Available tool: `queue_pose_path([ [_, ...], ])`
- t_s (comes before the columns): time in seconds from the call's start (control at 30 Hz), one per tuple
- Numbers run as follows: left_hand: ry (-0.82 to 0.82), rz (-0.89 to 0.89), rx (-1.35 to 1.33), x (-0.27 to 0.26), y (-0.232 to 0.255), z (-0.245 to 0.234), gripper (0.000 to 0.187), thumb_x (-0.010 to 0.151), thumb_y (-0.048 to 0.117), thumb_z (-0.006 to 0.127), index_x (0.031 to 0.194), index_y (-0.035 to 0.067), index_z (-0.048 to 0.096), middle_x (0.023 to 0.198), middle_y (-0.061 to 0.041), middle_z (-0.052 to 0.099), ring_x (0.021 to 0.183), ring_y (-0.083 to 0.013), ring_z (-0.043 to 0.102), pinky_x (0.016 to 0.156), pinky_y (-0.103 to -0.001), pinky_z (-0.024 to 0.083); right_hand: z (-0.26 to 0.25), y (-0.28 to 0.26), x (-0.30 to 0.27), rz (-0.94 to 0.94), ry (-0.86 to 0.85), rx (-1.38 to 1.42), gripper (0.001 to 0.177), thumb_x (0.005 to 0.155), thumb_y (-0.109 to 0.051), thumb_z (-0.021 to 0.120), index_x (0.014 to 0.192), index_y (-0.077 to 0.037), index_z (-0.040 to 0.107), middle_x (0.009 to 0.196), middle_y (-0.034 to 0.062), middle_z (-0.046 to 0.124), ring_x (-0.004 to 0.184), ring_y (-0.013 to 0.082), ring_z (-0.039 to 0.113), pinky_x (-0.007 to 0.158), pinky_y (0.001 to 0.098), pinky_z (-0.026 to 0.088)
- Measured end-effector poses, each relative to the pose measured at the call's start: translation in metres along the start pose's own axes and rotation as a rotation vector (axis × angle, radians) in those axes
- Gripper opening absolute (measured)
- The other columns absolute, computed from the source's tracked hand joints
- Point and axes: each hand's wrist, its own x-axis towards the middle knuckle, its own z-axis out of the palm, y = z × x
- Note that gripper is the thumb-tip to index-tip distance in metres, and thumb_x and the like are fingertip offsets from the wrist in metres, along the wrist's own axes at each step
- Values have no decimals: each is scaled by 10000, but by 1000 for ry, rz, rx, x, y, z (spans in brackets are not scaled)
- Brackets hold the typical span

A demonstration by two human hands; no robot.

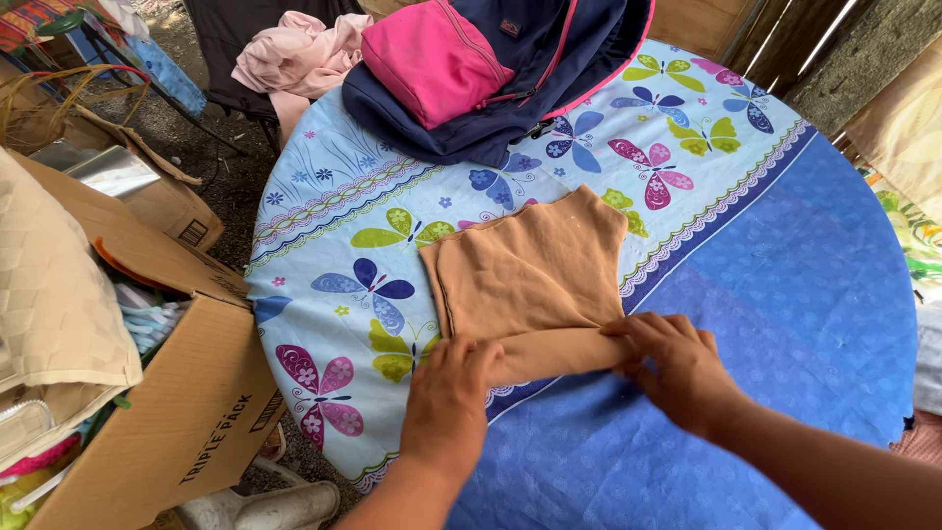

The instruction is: The person places toiletries, a hairbrush, and two watches into a pink pouch attached to a blue backpack, then zips the pouch closed. The person then folds a pair of beige shorts and a yellow shirt on the table.

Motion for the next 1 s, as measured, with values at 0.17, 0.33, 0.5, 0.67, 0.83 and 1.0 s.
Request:
queue_pose_path([
  [0.17, -142, -70, -126, 14, -20, -12, 343, 803, 230, 756, 1132, 181, 670, 1115, 4, 709, 1103, -254, 583, 959, -459, 422, -3, 31, 7, -185, 65, 72, 361, 869, -318, 683, 1219, -229, 687, 1278, -29, 598, 1228, 246, 503, 1012, 461, 365],
  [0.33, -258, -404, -46, 29, -18, -14, 226, 912, 339, 698, 1105, 222, 716, 1096, 15, 722, 1121, -246, 572, 997, -449, 389, 3, 44, 19, 149, -114, -33, 307, 1008, -412, 493, 1051, -269, 762, 1158, -88, 680, 1233, 204, 521, 1093, 450, 353],
  [0.5, 79, -53, 49, 35, -2, 8, 333, 827, 200, 676, 1155, 201, 729, 1095, -41, 657, 1121, -289, 563, 984, -447, 406, 7, 50, 28, 193, -133, -176, 360, 999, -398, 477, 911, -266, 801, 1080, -55, 688, 1187, 214, 549, 1046, 453, 395],
  [0.67, -2, -31, -40, 33, 15, 30, 348, 908, 132, 642, 1220, 247, 743, 1112, -41, 641, 1130, -263, 557, 1035, -424, 413, 1, 54, 62, 414, -11, 250, 242, 953, -363, 622, 1087, -209, 751, 954, 35, 745, 827, 260, 681, 727, 455, 537],
  [0.83, 31, 45, 26, 29, 30, 36, 410, 799, 158, 705, 1207, 118, 704, 1108, -97, 628, 1146, -315, 525, 1050, -479, 355, -12, 48, 118, 685, 42, 763, 269, 898, -323, 754, 1074, -122, 718, 917, 50, 719, 721, 173, 633, 626, 368, 531],
  [1.0, -89, -135, -71, 35, 39, 38, 326, 878, 289, 720, 1175, 153, 716, 1114, -92, 618, 1148, -321, 504, 1005, -466, 368, -20, 37, 134, 751, 14, 821, 277, 858, -291, 810, 1004, -81, 704, 885, 35, 708, 724, 158, 637, 625, 354, 499],
])
